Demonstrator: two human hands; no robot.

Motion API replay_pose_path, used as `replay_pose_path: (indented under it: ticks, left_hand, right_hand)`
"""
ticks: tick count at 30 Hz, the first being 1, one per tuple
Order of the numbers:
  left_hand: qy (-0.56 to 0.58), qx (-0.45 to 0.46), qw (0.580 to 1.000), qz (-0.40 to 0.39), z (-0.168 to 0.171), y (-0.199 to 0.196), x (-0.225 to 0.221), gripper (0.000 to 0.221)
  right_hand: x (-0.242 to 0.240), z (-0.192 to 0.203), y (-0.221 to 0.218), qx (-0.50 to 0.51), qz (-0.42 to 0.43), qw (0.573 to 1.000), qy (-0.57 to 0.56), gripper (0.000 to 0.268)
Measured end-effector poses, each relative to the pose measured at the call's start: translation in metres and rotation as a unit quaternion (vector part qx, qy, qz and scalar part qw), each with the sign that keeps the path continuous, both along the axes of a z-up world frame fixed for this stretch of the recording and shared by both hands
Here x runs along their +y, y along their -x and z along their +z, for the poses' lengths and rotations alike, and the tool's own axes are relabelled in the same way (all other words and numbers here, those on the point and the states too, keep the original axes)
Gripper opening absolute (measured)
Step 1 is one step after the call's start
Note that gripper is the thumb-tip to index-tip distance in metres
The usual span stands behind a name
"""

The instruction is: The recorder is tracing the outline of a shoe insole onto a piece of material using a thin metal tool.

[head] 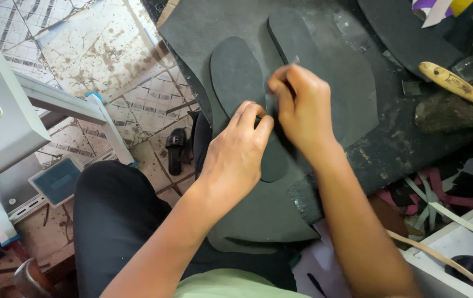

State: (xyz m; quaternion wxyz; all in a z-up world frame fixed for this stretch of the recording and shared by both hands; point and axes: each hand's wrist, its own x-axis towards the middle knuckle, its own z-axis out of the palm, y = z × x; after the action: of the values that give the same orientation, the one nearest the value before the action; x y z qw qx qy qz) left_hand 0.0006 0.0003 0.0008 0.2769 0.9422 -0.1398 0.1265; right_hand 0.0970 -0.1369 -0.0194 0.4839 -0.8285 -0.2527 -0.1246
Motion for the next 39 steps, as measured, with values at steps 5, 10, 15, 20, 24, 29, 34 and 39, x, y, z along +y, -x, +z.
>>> replay_pose_path:
  ticks: [5, 10, 15, 20, 24, 29, 34, 39]
  left_hand:
    - [0.008, 0.014, 1.0, 0.0, 0.003, -0.001, 0.002, 0.045]
    - [-0.003, 0.003, 1.0, -0.006, 0.007, -0.008, 0.005, 0.055]
    - [-0.028, -0.025, 0.999, -0.014, 0.001, -0.018, 0.01, 0.044]
    - [-0.046, 0.02, 0.998, -0.026, 0.013, -0.028, 0.011, 0.045]
    - [-0.095, 0.019, 0.995, -0.009, 0.017, -0.039, 0.012, 0.057]
    - [-0.109, -0.003, 0.994, -0.01, 0.016, -0.046, 0.028, 0.07]
    - [-0.088, 0.07, 0.993, -0.03, 0.02, -0.05, 0.033, 0.078]
    - [-0.107, 0.091, 0.989, -0.036, 0.023, -0.055, 0.031, 0.077]
  right_hand:
    - [0.007, -0.006, -0.036, -0.021, 0.036, 0.999, -0.008, 0.004]
    - [0.008, -0.011, -0.045, -0.013, 0.04, 0.999, 0.006, 0.003]
    - [-0.002, -0.015, -0.04, 0.11, 0.0, 0.97, -0.215, 0.003]
    - [-0.015, -0.016, -0.04, 0.113, -0.016, 0.938, -0.327, 0.007]
    - [-0.015, -0.01, -0.035, 0.119, -0.03, 0.931, -0.344, 0.007]
    - [-0.009, 0.004, -0.026, 0.104, -0.035, 0.956, -0.274, 0.001]
    - [-0.006, -0.003, -0.025, 0.106, -0.02, 0.976, -0.189, 0.002]
    - [-0.005, 0.005, -0.022, 0.047, 0.004, 0.994, -0.102, 0.005]
